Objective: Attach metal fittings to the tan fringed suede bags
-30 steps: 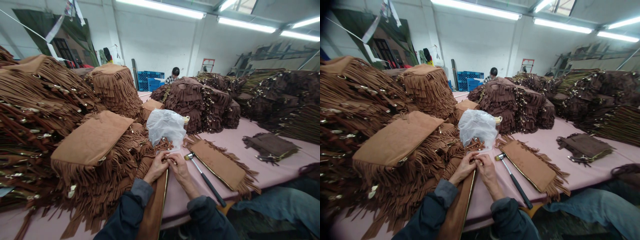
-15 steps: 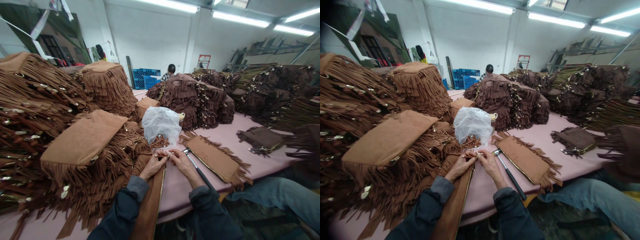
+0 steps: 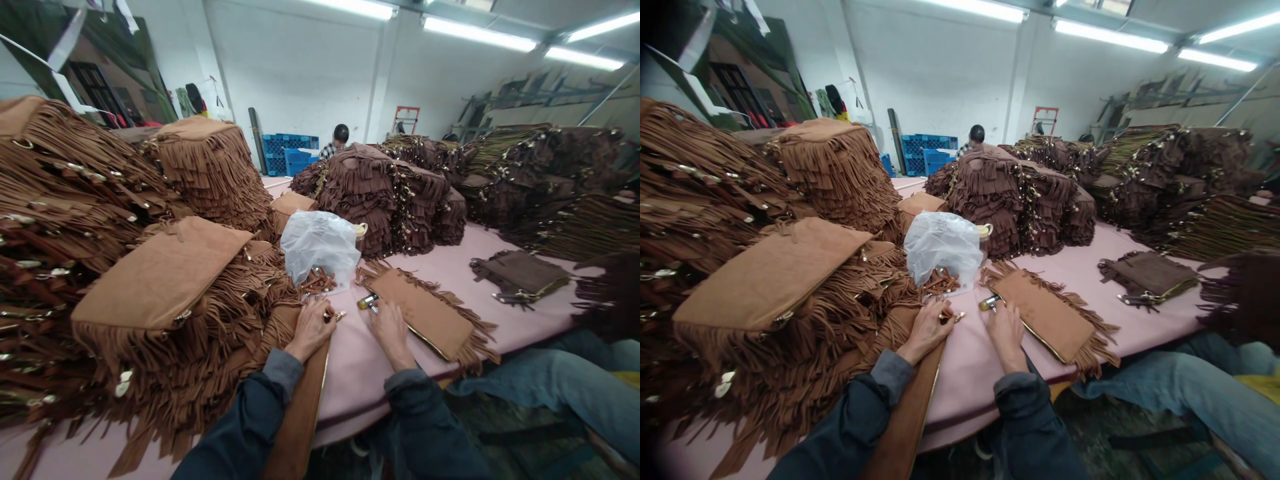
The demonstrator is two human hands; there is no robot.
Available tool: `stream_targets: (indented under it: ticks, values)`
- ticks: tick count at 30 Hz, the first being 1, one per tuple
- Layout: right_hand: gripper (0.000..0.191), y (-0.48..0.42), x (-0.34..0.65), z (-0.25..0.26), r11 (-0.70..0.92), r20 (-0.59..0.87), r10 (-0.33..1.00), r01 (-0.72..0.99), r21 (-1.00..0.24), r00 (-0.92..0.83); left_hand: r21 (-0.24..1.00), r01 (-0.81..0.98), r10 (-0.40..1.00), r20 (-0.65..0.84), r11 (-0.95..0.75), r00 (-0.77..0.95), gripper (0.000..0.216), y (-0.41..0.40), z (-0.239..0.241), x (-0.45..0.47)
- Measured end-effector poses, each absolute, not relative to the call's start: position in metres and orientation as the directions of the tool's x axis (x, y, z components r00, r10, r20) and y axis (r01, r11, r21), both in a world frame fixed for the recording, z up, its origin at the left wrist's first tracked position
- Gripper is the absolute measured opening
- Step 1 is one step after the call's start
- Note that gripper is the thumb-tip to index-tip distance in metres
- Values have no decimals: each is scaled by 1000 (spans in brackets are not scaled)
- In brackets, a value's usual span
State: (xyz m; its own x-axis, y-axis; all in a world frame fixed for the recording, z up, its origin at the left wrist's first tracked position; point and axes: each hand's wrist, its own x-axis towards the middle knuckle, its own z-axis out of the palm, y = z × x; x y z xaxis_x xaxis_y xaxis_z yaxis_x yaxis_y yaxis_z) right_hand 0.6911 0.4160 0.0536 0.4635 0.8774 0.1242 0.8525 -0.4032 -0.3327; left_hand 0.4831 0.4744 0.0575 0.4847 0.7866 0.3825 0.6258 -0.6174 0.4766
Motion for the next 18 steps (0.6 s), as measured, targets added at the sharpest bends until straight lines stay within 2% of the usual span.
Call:
stream_targets:
  ticks: [3,6,8,10,12,14,16,18]
  values:
    - [23,409,711,47,-442,-13,892,867,-231,451,416,670,785,403,-615,471,2,472,56,484]
    - [21,409,714,46,-382,15,919,898,-217,394,403,709,806,417,-579,421,2,472,52,485]
    - [24,409,708,49,-290,118,937,919,-266,329,410,719,816,417,-561,399,4,473,50,484]
    - [27,409,698,54,-136,199,954,915,-381,225,421,709,815,416,-566,403,4,474,49,484]
    - [30,407,687,57,-2,208,970,866,-499,123,428,695,809,412,-578,419,5,474,49,483]
    - [32,405,677,57,33,162,984,828,-560,70,424,693,806,405,-584,431,4,474,49,483]
    - [32,402,668,57,15,126,990,831,-556,66,411,702,808,396,-582,437,2,475,49,483]
    - [35,401,662,57,27,152,986,838,-544,68,400,711,809,391,-578,438,2,475,48,484]
